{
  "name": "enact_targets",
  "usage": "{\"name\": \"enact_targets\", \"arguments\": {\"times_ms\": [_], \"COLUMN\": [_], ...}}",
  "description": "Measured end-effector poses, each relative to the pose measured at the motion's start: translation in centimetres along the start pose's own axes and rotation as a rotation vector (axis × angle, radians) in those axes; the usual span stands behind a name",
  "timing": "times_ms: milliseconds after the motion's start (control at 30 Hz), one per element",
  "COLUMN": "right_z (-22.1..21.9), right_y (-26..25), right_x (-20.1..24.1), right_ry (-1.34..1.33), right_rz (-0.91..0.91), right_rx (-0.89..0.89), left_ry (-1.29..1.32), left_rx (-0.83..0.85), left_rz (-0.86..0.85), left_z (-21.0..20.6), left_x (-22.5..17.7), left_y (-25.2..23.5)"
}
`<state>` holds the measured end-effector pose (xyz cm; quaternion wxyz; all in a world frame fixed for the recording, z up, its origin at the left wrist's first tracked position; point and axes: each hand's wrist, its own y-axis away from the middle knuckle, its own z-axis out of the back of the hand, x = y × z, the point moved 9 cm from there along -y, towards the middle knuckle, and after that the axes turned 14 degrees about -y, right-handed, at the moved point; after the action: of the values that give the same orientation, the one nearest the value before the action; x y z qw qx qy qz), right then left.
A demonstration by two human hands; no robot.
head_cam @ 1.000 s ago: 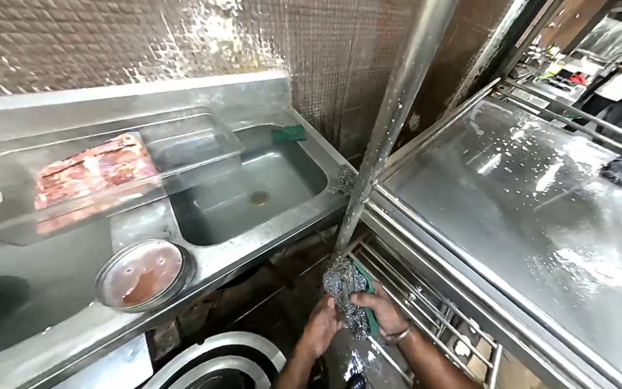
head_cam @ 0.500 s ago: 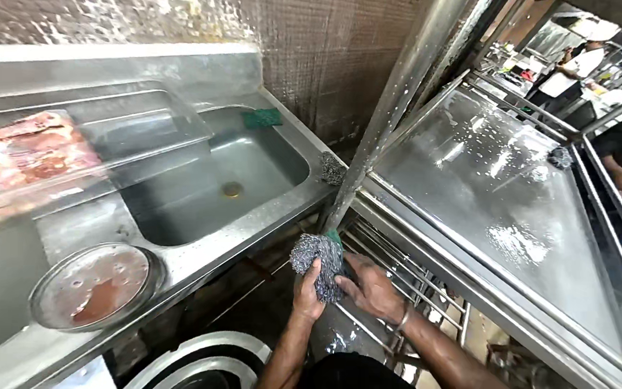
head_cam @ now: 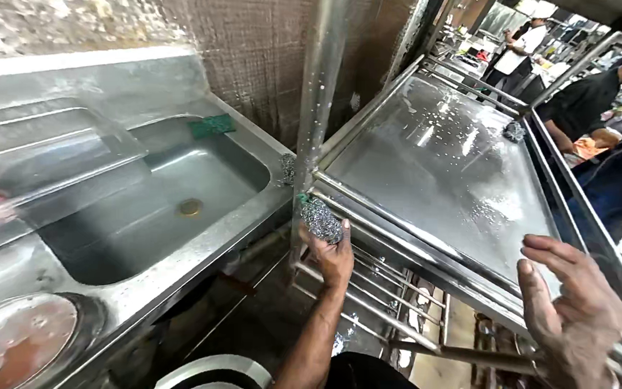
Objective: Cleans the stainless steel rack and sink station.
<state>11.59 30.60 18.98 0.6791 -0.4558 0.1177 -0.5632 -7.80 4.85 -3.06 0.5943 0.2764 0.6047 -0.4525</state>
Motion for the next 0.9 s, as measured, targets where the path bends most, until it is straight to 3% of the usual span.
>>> {"name": "enact_targets", "arguments": {"times_ms": [167, 300, 400, 500, 700, 800, 900], "right_z": [0.5, -1.0, -1.2, -1.1, -1.3, -1.5, -1.7], "right_y": [4.4, 4.7, 4.6, 5.0, 5.5, 5.7, 5.7], "right_x": [-7.7, -6.9, -5.9, -4.7, -4.5, -4.7, -4.8], "right_ry": [0.182, 0.285, 0.379, 0.376, 0.334, 0.342, 0.362], "right_rz": [-0.324, -0.225, -0.140, 0.014, 0.131, 0.149, 0.148], "right_rx": [0.226, 0.263, 0.180, 0.099, 0.149, 0.212, 0.223], "left_ry": [-0.011, -0.126, -0.210, -0.159, -0.011, -0.086, -0.207], "left_rx": [0.115, 0.148, 0.002, -0.118, -0.085, -0.167, -0.224], "left_rz": [-0.199, -0.283, -0.351, -0.295, -0.274, -0.254, -0.170], "left_z": [-1.5, -1.8, -2.4, -3.5, -5.7, -4.8, -2.6], "left_x": [-1.3, -1.3, -1.5, -1.5, -2.4, -2.6, -1.6], "left_y": [3.0, 5.8, 8.4, 10.7, 17.9, 14.6, 7.0]}}
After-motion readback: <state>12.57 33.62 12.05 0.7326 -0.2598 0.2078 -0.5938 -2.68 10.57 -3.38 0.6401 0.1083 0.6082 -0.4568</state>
